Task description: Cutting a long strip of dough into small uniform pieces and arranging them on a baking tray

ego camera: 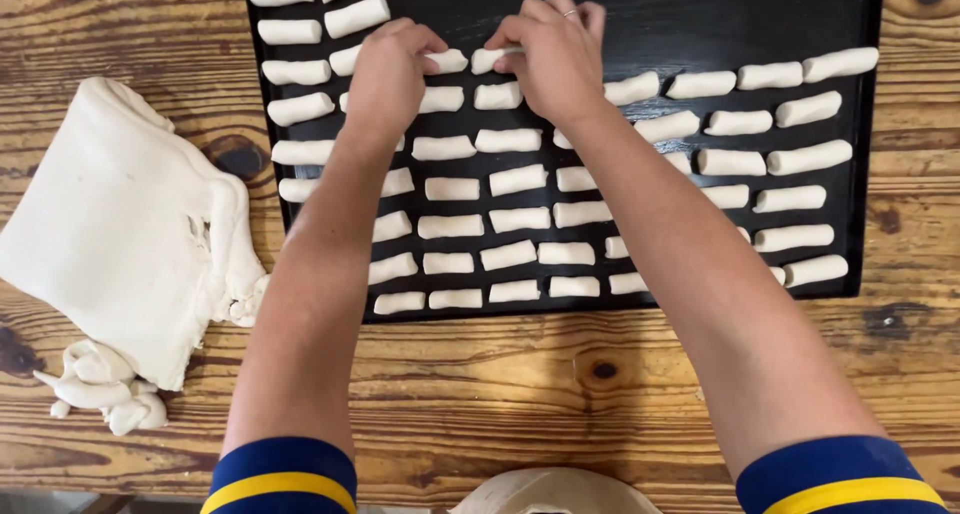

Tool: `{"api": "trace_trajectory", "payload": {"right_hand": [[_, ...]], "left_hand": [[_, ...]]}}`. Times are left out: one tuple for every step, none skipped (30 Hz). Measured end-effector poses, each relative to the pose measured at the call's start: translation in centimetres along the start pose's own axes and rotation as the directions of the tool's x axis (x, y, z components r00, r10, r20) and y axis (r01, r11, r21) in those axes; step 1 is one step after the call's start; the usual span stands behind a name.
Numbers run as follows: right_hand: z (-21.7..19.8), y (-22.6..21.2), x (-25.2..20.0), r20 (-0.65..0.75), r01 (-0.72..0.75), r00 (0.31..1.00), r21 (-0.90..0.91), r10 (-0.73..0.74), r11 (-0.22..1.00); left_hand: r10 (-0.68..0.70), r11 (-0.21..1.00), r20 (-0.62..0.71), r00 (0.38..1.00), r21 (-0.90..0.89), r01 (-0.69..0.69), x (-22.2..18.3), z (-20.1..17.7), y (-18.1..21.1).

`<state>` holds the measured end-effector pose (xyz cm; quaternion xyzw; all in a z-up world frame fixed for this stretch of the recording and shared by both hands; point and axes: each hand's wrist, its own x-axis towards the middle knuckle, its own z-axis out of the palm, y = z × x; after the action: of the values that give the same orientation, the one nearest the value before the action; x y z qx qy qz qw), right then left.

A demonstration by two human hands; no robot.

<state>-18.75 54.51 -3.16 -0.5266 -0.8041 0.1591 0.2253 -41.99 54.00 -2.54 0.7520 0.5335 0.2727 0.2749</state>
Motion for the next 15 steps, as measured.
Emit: {"api": "trace_trajectory", "payload": {"right_hand": [[0.2,0.2,0.0,0.002,0.004,1.0,0.001,-0.004,1.0],[0.3,0.3,0.2,0.016,-0.001,1.0,-0.031,0.002,1.0],[0.2,0.3,0.3,0.03,-0.006,1.0,-0.063,0.008,0.998],[-0.8,-0.4,-0.7,0.014,0.015,1.0,-0.073,-0.014,0.997],[-1.8,-1.3,-1.7,0.033,-0.014,0.999,0.017,0.013,1.0],[-2.4,-2.5,-1.9,0.064,-0.008,0.998,0.112,0.001,0.994],[-3.0,-2.8,-5.1,0.054,0.05,0.997,0.109,-0.056,0.993],[-3.6,-3.6,-8.5,0.032,0.048,0.998,0.181,-0.055,0.982],[-5.0,-4.4,-11.8,0.015,0.046,0.999,0.254,-0.052,0.966],[-4.7,-5.3,-17.0,0.001,0.082,0.996,0.258,-0.085,0.963],[-5.8,-6.0,-22.3,0.134,-0.05,0.991,0.168,0.028,0.985],[-8.3,-7.1,-28.1,0.245,-0.185,0.955,0.053,0.167,0.981],[-4.5,-5.1,-34.1,0.23,-0.166,0.962,0.057,0.149,0.984],[-2.4,-3.2,-41.3,0.022,-0.162,0.986,-0.091,0.165,0.983],[-1.4,-1.5,-49.0,-0.189,-0.188,0.971,-0.231,0.145,0.955]], "left_hand": [[-0.003,1.0,-0.003,1.0,0.001,0.003,0.0,0.4,-0.4],[0.046,0.994,0.012,0.999,0.097,-0.047,0.2,0.7,-0.7],[0.093,0.976,0.032,0.995,0.192,-0.098,0.3,0.8,-0.9],[0.107,0.974,0.008,0.994,0.201,-0.106,-0.6,1.4,-0.7],[0.142,0.937,-0.033,0.989,0.326,-0.124,-1.5,1.8,-0.4],[0.165,0.882,-0.098,0.981,0.46,-0.102,-2.5,1.7,-0.6],[0.164,0.874,-0.149,0.975,0.481,-0.073,-5.3,2.5,1.1],[0.063,0.926,-0.205,0.977,0.376,0.019,-8.9,3.5,2.7],[-0.037,0.96,-0.253,0.967,0.26,0.105,-12.2,4.9,4.3],[-0.03,0.955,-0.282,0.959,0.276,0.111,-15.4,3.5,7.9],[-0.263,0.936,0.032,0.964,0.25,0.247,-18.9,2.3,12.1],[-0.442,0.893,0.356,0.823,0.261,0.367,-23.0,1.0,16.8],[-0.44,0.893,0.336,0.833,0.268,0.363,-28.4,5.7,15.1],[-0.164,0.972,0.092,0.982,0.185,0.145,-34.9,9.5,14.1],[0.134,0.98,-0.17,0.976,0.166,-0.106,-42.1,12.1,13.4]]}}
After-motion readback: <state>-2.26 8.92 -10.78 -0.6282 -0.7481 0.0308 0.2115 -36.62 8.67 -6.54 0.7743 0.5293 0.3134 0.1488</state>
